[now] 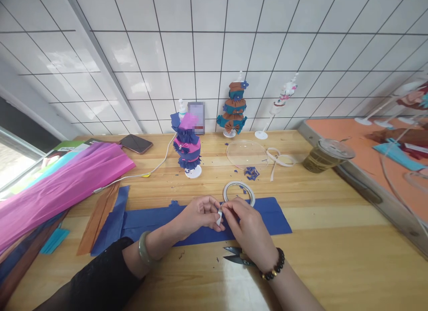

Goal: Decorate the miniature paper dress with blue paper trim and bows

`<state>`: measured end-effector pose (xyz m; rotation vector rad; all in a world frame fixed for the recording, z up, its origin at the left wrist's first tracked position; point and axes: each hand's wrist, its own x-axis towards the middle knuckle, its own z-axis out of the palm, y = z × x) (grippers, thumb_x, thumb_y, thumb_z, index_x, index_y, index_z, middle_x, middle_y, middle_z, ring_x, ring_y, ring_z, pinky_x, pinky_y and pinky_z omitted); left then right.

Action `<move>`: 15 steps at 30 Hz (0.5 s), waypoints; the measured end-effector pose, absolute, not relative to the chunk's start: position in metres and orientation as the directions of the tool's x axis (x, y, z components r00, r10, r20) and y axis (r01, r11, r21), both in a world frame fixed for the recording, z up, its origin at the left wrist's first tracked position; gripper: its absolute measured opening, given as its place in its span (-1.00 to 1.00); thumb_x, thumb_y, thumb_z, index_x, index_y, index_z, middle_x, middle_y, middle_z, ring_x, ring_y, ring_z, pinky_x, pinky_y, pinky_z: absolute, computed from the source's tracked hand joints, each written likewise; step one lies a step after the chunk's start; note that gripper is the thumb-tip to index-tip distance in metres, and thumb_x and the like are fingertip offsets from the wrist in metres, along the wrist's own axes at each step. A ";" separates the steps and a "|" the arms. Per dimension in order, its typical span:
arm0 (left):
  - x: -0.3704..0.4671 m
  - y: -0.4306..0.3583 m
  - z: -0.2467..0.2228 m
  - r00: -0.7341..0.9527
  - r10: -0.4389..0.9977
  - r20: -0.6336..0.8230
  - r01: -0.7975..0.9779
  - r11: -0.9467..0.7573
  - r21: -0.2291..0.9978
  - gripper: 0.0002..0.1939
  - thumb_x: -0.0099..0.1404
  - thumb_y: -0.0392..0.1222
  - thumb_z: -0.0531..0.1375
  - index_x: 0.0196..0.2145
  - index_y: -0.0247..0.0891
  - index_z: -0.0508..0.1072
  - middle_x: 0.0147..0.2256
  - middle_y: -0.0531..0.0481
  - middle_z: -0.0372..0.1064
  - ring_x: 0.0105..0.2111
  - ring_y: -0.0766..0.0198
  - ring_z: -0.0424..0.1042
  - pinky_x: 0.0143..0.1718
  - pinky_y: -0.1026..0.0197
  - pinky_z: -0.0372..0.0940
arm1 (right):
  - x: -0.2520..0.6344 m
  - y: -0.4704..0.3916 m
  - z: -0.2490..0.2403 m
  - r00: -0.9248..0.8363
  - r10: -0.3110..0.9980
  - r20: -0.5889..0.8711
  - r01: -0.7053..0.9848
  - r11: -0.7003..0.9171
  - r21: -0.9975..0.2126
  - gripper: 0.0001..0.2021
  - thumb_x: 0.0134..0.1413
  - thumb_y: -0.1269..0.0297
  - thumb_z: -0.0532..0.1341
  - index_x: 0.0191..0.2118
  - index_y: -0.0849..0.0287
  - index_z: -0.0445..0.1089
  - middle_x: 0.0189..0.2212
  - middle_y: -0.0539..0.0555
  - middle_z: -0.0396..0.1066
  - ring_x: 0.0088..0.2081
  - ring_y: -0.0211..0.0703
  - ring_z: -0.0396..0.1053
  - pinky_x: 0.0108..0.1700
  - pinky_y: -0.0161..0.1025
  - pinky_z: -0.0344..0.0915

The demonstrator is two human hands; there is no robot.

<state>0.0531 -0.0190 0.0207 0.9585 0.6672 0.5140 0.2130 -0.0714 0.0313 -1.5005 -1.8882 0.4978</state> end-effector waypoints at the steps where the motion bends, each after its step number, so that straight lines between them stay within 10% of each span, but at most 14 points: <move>1: 0.053 -0.019 0.021 0.693 0.658 -0.294 -0.106 0.497 0.861 -0.61 -0.05 -0.11 0.32 -0.33 -0.31 0.27 -0.50 0.01 0.38 -0.48 0.23 0.47 -0.36 0.18 0.35 | 0.213 -0.072 0.031 -0.114 0.957 0.268 0.701 0.269 -0.660 -0.82 0.18 0.28 0.02 -0.33 0.13 0.35 -0.36 0.11 0.41 -0.31 -0.15 0.35 -0.27 -0.22 0.30; 15: 0.053 -0.019 0.020 0.700 0.677 -0.227 -0.035 0.350 0.936 -0.57 0.08 0.15 0.16 -0.39 -0.32 0.24 -0.55 0.03 0.32 -0.55 0.29 0.45 -0.49 0.28 0.33 | 0.215 -0.072 0.033 -0.146 0.979 0.142 0.585 0.201 -0.786 -0.74 0.19 0.22 0.01 -0.26 0.11 0.44 -0.29 0.10 0.46 -0.22 -0.13 0.40 -0.16 -0.19 0.35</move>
